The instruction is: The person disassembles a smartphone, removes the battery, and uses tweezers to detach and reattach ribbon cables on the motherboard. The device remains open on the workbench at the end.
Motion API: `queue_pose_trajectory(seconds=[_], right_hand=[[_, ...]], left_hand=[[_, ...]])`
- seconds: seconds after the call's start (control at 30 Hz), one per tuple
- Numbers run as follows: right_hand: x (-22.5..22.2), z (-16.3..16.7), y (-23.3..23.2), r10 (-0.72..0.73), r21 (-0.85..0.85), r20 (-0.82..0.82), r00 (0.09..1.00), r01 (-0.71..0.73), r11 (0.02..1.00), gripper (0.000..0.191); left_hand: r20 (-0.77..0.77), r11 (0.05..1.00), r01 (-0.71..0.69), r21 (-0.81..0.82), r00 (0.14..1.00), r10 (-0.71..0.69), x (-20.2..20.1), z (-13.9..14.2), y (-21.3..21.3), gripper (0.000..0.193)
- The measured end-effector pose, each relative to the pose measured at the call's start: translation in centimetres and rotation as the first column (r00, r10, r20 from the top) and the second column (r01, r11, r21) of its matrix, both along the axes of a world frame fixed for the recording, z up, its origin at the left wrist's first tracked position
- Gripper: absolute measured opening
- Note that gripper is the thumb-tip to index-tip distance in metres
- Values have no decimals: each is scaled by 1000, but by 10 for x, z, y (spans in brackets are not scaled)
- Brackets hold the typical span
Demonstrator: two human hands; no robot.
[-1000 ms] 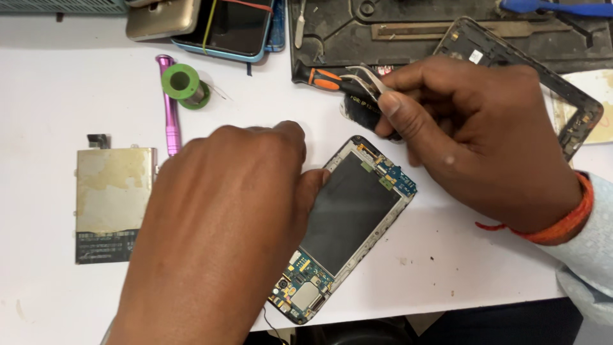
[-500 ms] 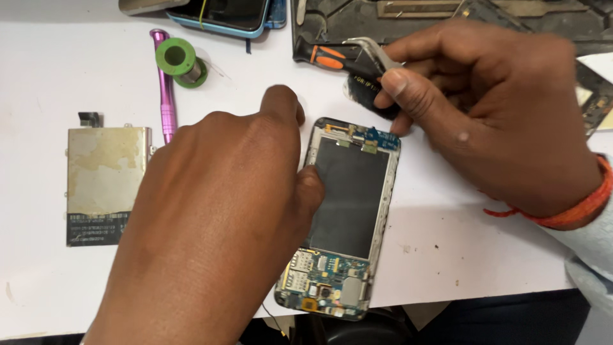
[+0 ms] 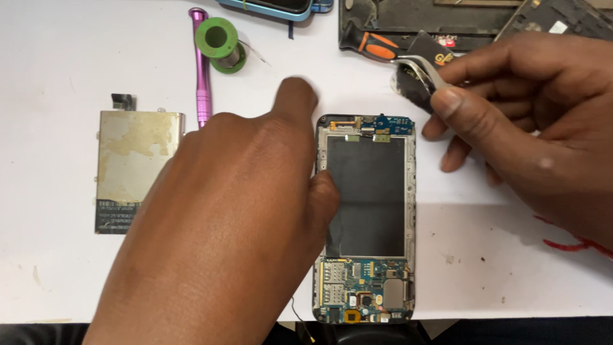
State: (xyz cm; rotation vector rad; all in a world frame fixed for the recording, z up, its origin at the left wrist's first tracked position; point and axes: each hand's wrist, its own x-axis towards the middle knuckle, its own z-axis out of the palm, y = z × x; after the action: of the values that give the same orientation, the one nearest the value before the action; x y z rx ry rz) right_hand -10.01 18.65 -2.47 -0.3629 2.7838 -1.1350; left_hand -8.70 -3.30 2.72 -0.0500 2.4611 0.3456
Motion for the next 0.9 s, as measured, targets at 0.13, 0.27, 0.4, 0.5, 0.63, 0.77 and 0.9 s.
queue_pose_trajectory(seconds=[0.13, 0.27, 0.4, 0.5, 0.63, 0.77, 0.9], right_hand=[[-1, -5, 5, -25, 22, 74, 997, 24, 999, 25], [-4, -7, 9, -40, -35, 139, 989, 45, 998, 27], [-3, -9, 11, -51, -48, 137, 989, 59, 997, 28], [-3, -9, 13, -39, -18, 109, 993, 41, 999, 27], [-2, -8, 16, -13, 24, 92, 996, 11, 1000, 29], [-2, -9, 19, -9, 39, 114, 993, 5, 999, 29], [-5, -11, 21, 65, -22, 139, 988, -62, 998, 28]], left_hand=[[-27, 999, 22, 46, 999, -21, 3, -8, -4, 51], [-126, 993, 54, 104, 991, -40, 7, -12, -10, 47], [-218, 982, 78, 173, 975, -39, 13, -17, -17, 44], [-326, 953, 110, 282, 945, -13, 15, -22, -22, 45], [-233, 969, 56, 241, 972, 1, 14, -24, -25, 45], [-275, 957, 75, 279, 961, 4, 10, -17, -24, 41], [-126, 983, 17, 185, 992, 6, 6, -11, -20, 41]])
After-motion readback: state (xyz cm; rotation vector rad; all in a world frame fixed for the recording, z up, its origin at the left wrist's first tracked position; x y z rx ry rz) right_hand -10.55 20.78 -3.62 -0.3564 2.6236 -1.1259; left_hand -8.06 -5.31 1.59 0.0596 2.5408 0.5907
